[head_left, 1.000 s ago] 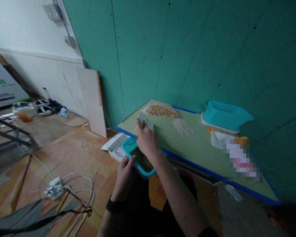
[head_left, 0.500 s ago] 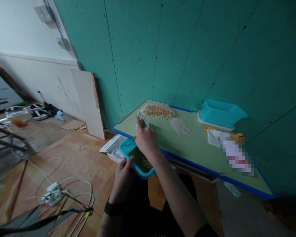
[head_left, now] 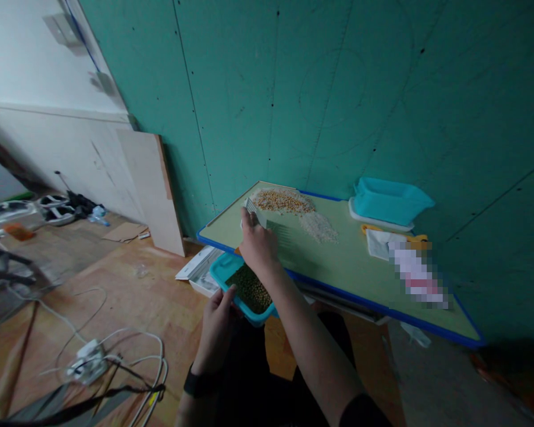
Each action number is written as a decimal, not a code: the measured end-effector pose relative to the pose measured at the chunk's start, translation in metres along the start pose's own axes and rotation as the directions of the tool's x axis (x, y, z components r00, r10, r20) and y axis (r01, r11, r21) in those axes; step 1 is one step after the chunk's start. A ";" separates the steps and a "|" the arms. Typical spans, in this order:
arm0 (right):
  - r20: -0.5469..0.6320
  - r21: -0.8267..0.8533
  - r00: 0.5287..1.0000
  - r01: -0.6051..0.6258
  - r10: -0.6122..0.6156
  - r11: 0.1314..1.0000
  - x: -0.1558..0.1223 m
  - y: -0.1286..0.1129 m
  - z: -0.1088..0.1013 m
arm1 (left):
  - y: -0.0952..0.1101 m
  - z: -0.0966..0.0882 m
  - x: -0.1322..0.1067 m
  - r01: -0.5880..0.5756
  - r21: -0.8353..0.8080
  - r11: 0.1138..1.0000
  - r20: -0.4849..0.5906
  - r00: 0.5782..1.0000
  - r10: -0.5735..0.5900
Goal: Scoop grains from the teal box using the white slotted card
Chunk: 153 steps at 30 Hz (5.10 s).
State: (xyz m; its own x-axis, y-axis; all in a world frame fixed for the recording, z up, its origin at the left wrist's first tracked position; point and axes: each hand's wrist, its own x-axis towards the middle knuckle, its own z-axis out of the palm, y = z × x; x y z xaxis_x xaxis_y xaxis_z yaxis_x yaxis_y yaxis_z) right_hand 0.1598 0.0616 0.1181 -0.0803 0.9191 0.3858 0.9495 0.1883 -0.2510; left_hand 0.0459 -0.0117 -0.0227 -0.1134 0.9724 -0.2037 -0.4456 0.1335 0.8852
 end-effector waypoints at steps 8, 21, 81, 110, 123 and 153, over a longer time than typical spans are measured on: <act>-0.031 -0.048 0.999 -0.038 0.037 0.998 0.010 0.023 0.002 | 0.000 -0.001 0.000 0.027 -0.025 0.999 -0.041 0.999 -0.028; 0.011 -0.208 0.998 -0.062 0.066 0.976 -0.006 0.083 -0.016 | 0.001 0.000 -0.002 0.022 -0.068 0.997 -0.016 1.000 -0.023; 0.157 0.934 0.975 -0.198 0.156 0.297 0.088 0.140 0.040 | 0.027 -0.004 -0.008 0.015 0.021 1.000 0.016 1.000 -0.016; 0.318 0.884 0.946 -0.317 0.056 0.343 0.069 0.121 0.027 | 0.026 -0.004 -0.005 -0.008 0.012 1.000 0.014 1.000 0.008; 0.348 0.915 0.929 -0.366 0.125 0.170 0.046 0.120 0.018 | 0.022 0.000 -0.005 -0.014 0.031 0.999 -0.005 1.000 0.015; -0.179 0.240 0.949 0.297 -0.258 0.924 -0.049 0.033 -0.002 | 0.018 0.001 0.000 -0.056 0.023 0.998 -0.019 0.998 0.056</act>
State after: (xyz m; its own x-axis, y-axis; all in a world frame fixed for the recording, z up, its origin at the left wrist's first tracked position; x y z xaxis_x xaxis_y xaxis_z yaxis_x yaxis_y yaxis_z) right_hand 0.1962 0.0222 0.0931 -0.2673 0.7617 0.5902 0.7810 0.5300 -0.3304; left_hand 0.0388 -0.0095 -0.0062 -0.1551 0.9746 -0.1614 -0.4180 0.0832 0.9046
